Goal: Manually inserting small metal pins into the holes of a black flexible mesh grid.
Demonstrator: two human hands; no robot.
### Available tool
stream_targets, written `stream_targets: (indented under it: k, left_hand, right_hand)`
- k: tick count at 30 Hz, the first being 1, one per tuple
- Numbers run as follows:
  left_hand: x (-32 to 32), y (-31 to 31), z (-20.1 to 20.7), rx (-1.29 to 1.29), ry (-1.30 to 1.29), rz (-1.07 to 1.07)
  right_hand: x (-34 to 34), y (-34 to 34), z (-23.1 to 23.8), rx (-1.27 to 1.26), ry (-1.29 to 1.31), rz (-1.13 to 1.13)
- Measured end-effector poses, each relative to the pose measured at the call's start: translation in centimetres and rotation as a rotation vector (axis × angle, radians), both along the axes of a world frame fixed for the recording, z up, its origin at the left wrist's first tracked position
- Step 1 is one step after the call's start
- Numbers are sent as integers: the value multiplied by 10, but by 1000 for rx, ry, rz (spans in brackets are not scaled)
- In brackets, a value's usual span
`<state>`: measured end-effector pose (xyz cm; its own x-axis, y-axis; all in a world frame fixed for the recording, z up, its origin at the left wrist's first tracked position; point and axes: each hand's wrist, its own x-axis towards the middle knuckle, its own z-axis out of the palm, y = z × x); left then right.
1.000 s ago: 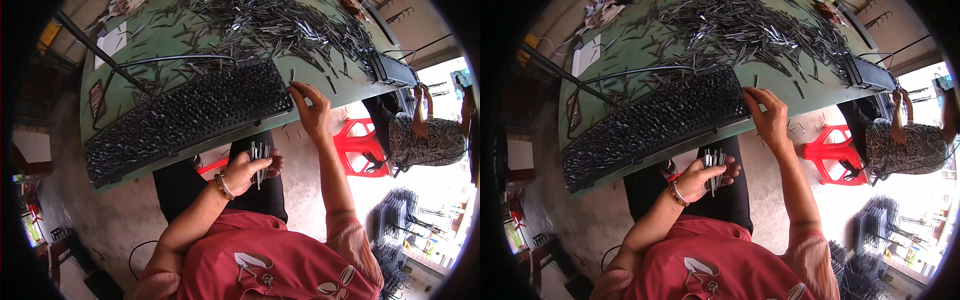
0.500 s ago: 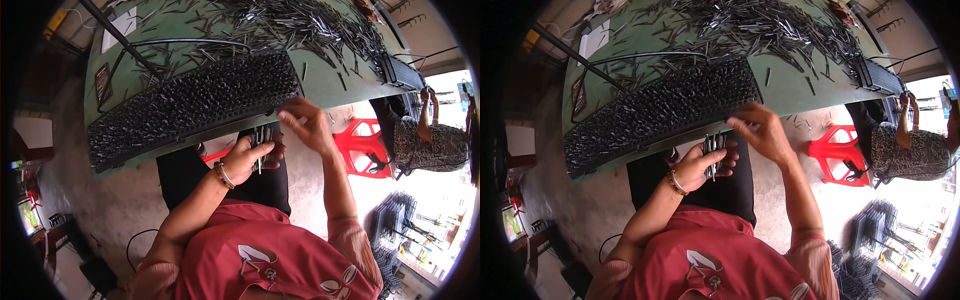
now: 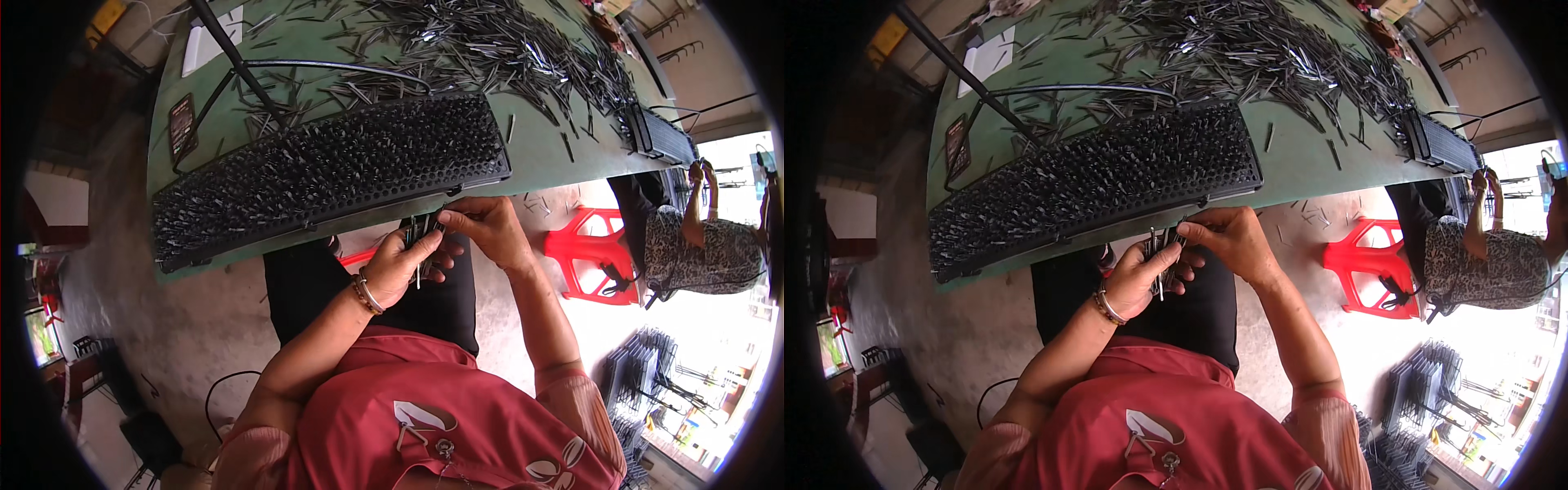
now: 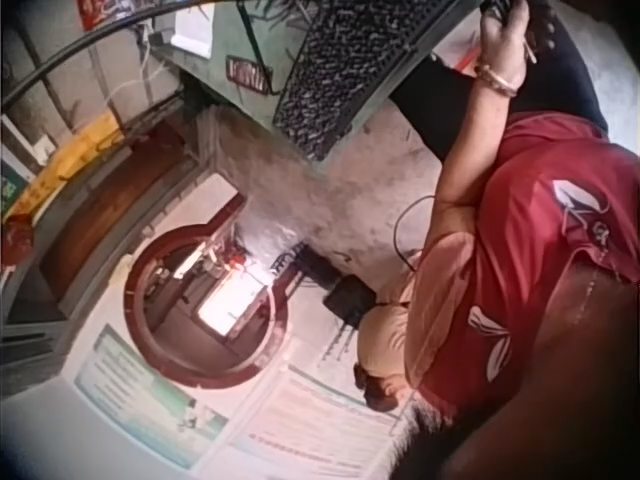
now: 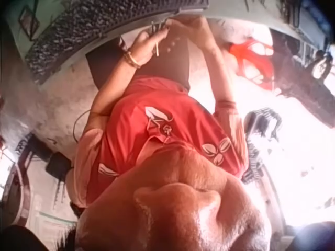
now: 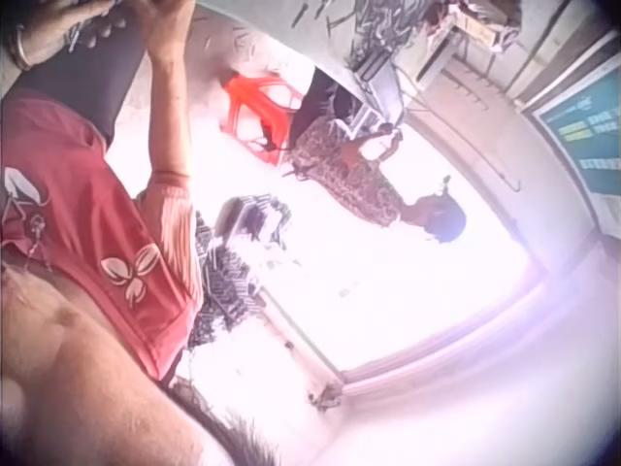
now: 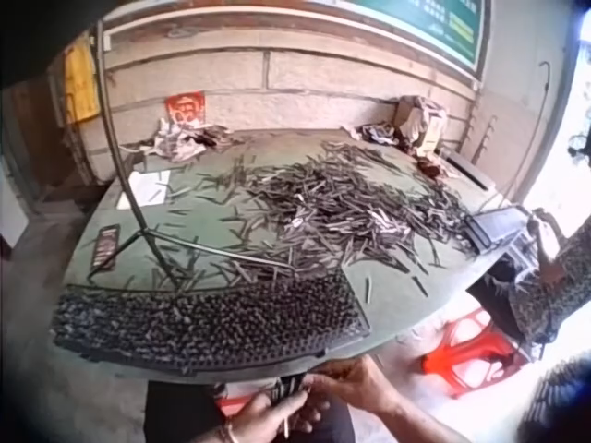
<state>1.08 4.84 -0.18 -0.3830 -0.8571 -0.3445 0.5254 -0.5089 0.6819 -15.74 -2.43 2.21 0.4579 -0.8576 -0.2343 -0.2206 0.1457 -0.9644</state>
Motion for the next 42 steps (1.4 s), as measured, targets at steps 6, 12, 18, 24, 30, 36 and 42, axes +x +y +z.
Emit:
stream_targets:
  k: [6,12,18,24,30,36,42]
  left_hand:
    - [0,4,-9,6,4,100]
    - [2,6,-11,32,15,140]
    - [0,7,-12,59,26,97]
    - [0,9,-13,80,19,79]
    - [0,9,-12,78,17,68]
    - [0,9,-9,79,16,36]
    - [0,9,-8,78,17,28]
  right_hand:
    - [3,0,8,-9,69,-46]
    - [0,-10,16,-78,-47,-151]
    - [19,-31,21,-426,95,-245]
    - [24,-37,18,-736,253,-139]
    - [27,-37,15,-999,340,48]
    - [31,-40,14,-1084,340,114]
    - [33,-40,13,-1140,361,140]
